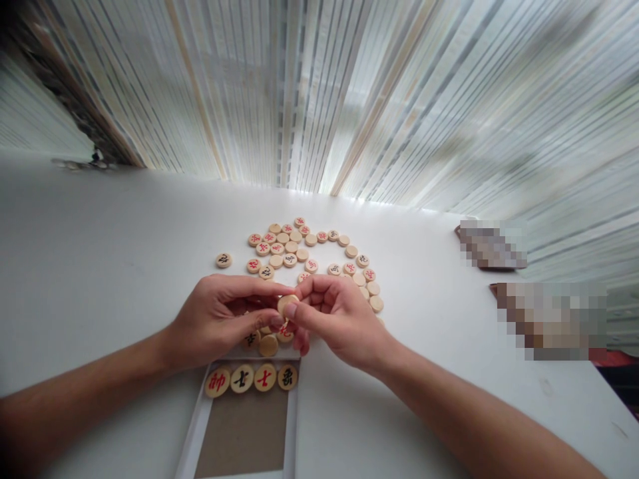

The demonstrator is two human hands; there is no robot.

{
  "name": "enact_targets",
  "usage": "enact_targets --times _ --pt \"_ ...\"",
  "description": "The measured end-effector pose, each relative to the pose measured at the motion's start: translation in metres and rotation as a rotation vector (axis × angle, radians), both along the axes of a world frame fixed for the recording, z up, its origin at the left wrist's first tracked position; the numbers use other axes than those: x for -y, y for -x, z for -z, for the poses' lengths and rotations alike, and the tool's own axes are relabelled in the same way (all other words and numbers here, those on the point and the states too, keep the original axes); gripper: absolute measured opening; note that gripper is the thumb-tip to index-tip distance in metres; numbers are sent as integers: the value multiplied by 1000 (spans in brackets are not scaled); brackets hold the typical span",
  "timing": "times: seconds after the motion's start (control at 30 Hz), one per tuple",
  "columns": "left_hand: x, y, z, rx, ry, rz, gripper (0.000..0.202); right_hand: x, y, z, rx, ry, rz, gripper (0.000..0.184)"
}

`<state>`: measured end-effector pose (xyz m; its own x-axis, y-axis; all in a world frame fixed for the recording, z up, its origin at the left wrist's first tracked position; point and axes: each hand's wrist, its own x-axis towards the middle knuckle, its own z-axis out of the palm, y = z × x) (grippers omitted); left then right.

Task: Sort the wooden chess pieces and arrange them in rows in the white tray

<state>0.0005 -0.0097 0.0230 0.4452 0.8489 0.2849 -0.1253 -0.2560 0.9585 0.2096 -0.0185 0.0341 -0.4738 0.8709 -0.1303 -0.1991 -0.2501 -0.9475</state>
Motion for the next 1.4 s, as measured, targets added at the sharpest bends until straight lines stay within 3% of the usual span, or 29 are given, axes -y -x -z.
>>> enact_targets --times 0.53,0.83,1.07,1.27,1.4 --pt "-1 1 3 90 67 67 34 0 -1 -2 -53 11 -7 21" --pt "-2 0 6 83 48 -2 32 -3 -6 2 -51 -20 32 17" --pt "1 0 5 105 98 75 31 -2 0 -3 38 -90 81 25" --pt "-2 2 9 78 143 53 43 -1 0 0 109 -227 142 24" --pt "-4 5 6 98 194 39 27 2 -2 5 216 -430 196 17"
